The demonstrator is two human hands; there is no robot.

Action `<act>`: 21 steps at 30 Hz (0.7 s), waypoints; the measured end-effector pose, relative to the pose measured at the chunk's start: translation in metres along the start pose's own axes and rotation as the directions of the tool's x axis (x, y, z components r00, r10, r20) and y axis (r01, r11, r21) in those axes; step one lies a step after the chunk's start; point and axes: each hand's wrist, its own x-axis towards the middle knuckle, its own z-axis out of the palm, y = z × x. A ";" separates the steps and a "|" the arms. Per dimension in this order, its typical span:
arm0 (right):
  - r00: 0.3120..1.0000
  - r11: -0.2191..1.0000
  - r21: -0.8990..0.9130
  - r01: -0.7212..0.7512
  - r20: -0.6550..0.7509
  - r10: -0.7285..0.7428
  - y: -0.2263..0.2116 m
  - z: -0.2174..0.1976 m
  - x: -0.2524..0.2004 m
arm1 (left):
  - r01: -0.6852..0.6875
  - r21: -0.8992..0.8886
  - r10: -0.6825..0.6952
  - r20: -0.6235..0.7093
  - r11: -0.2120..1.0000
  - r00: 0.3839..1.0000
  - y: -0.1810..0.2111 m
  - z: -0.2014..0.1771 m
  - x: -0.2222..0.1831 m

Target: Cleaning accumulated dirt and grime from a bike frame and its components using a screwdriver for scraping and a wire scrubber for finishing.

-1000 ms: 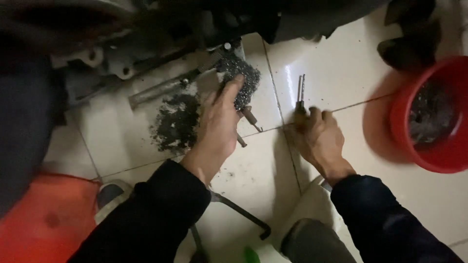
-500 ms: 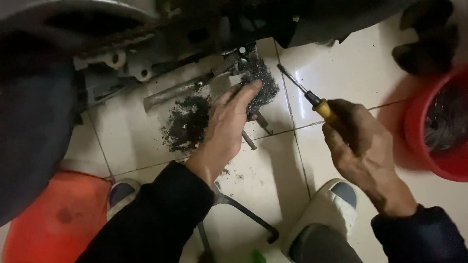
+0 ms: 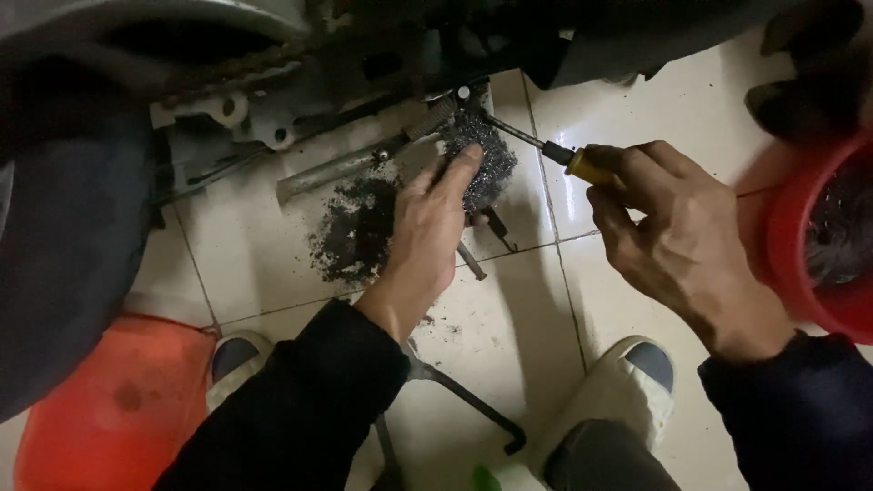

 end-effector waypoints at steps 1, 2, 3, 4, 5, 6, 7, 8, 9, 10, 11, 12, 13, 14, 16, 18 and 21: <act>1.000 1.000 0.000 0.002 0.001 -0.002 0.000 0.004 -0.003 | 0.000 -0.002 0.000 -0.001 1.000 1.000 0.001 0.000 -0.002; 0.996 0.997 -0.018 0.080 -0.049 -0.080 0.000 0.007 -0.005 | -0.004 0.021 0.004 -0.005 1.000 1.000 0.002 -0.001 -0.003; 0.983 0.987 -0.038 0.156 -0.096 -0.159 0.000 0.011 -0.008 | -0.007 0.044 0.008 -0.011 0.999 1.000 0.003 -0.002 -0.005; 0.982 0.987 -0.035 0.157 -0.096 -0.160 -0.001 0.016 -0.010 | -0.007 0.043 0.007 -0.013 0.999 1.000 0.004 -0.002 -0.005; 0.982 0.989 -0.076 0.128 -0.127 -0.137 -0.003 0.020 -0.012 | -0.016 0.026 0.016 -0.003 1.000 1.000 0.005 -0.002 -0.006; 0.980 0.988 -0.116 0.098 -0.159 -0.116 -0.005 0.024 -0.014 | -0.025 0.008 0.025 0.007 1.000 1.000 0.007 -0.002 -0.007; 0.980 0.988 -0.117 0.097 -0.159 -0.115 -0.002 0.026 -0.012 | -0.025 0.008 0.025 0.009 1.000 1.000 0.007 -0.001 -0.006; 0.981 0.987 -0.122 0.107 -0.151 -0.125 0.001 0.027 -0.011 | -0.015 -0.038 0.015 0.005 0.999 1.000 0.008 0.000 -0.004; 0.981 0.985 -0.125 0.116 -0.142 -0.134 0.003 0.029 -0.009 | -0.005 -0.083 0.005 0.001 0.997 1.000 0.008 0.001 -0.003; 0.981 0.985 -0.125 0.115 -0.142 -0.133 0.005 0.026 -0.006 | -0.005 -0.082 0.005 0.001 0.997 1.000 0.010 -0.001 -0.009; 0.975 0.976 -0.161 0.146 -0.143 -0.169 0.007 0.023 -0.002 | -0.056 0.025 0.055 0.028 0.998 0.998 0.013 -0.002 -0.015; 0.968 0.964 -0.197 0.176 -0.142 -0.206 0.009 0.020 0.002 | -0.109 0.130 0.102 0.061 0.985 0.993 0.016 -0.003 -0.021; 0.968 0.964 -0.200 0.174 -0.146 -0.205 0.013 0.019 0.007 | -0.114 0.133 0.106 0.063 0.985 0.992 0.012 -0.001 -0.018; 0.954 0.923 -0.327 0.201 -0.147 -0.260 0.018 0.018 0.012 | -0.092 0.048 0.092 0.004 0.995 0.996 0.009 0.002 -0.015; 0.947 0.871 -0.445 0.209 -0.131 -0.295 0.026 0.015 0.017 | -0.057 -0.025 0.056 -0.047 0.998 0.997 0.005 0.010 -0.014; 0.923 0.728 -0.646 0.230 -0.094 -0.374 0.031 0.011 0.026 | -0.067 0.028 0.067 -0.004 0.997 0.998 0.010 0.018 -0.020; 0.934 0.751 -0.619 0.228 -0.078 -0.348 0.032 0.008 0.023 | 0.040 0.215 -0.024 -0.075 0.976 0.997 0.022 0.020 -0.036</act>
